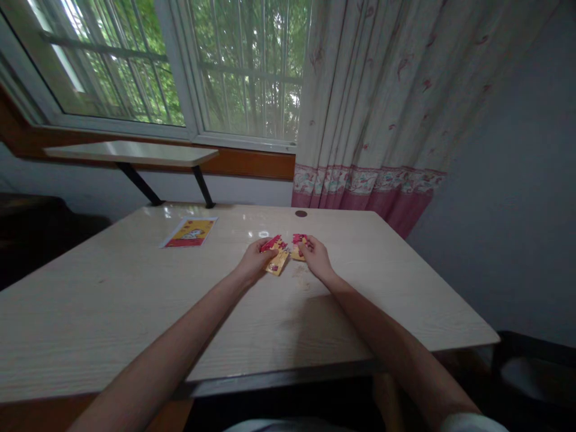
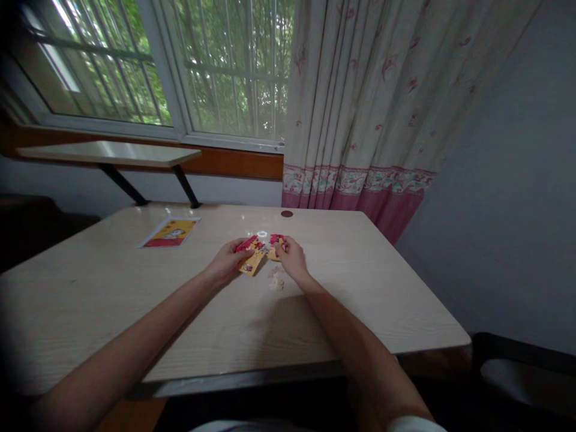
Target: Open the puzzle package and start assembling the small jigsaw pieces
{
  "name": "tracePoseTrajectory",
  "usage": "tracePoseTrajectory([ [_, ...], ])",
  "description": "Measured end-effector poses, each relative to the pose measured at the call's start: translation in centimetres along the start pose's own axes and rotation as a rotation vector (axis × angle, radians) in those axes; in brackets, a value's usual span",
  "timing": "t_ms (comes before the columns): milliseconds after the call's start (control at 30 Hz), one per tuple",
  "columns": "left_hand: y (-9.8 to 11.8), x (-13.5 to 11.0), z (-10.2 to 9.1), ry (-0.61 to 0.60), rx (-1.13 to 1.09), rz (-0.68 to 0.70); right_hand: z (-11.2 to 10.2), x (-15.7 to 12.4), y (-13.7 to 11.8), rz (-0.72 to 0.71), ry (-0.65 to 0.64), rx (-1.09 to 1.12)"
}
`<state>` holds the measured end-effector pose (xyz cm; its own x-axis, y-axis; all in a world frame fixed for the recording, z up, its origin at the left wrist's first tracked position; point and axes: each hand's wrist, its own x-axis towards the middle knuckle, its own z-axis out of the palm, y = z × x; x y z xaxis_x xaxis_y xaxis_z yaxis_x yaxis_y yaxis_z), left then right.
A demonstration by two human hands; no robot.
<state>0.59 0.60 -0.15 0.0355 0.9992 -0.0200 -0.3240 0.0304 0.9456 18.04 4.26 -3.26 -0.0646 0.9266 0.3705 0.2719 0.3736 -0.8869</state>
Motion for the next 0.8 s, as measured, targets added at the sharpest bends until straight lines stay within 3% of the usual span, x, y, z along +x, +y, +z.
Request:
tracePoseTrajectory([
  [267,-0.3,0.3,-0.4,0.025,-0.033,-0.106,0.4,0.3,1.1,-0.04,0.01,-0.001],
  [467,-0.5,0.3,-0.4,-0.004,-0.065,-0.104,0.5,-0.4,-0.6,-0.097,-0.094,0.106],
  [667,-0.8,0.5,0.1,0.017,-0.099,-0.087,0.8,-0.9,-1.8,-0.195,-0.113,-0.135],
  [800,-0.7,0.5,0.5,-0.01,-0.129,-0.098,0.9,-0.7,-1.3,-0.162,-0.13,-0.186],
])
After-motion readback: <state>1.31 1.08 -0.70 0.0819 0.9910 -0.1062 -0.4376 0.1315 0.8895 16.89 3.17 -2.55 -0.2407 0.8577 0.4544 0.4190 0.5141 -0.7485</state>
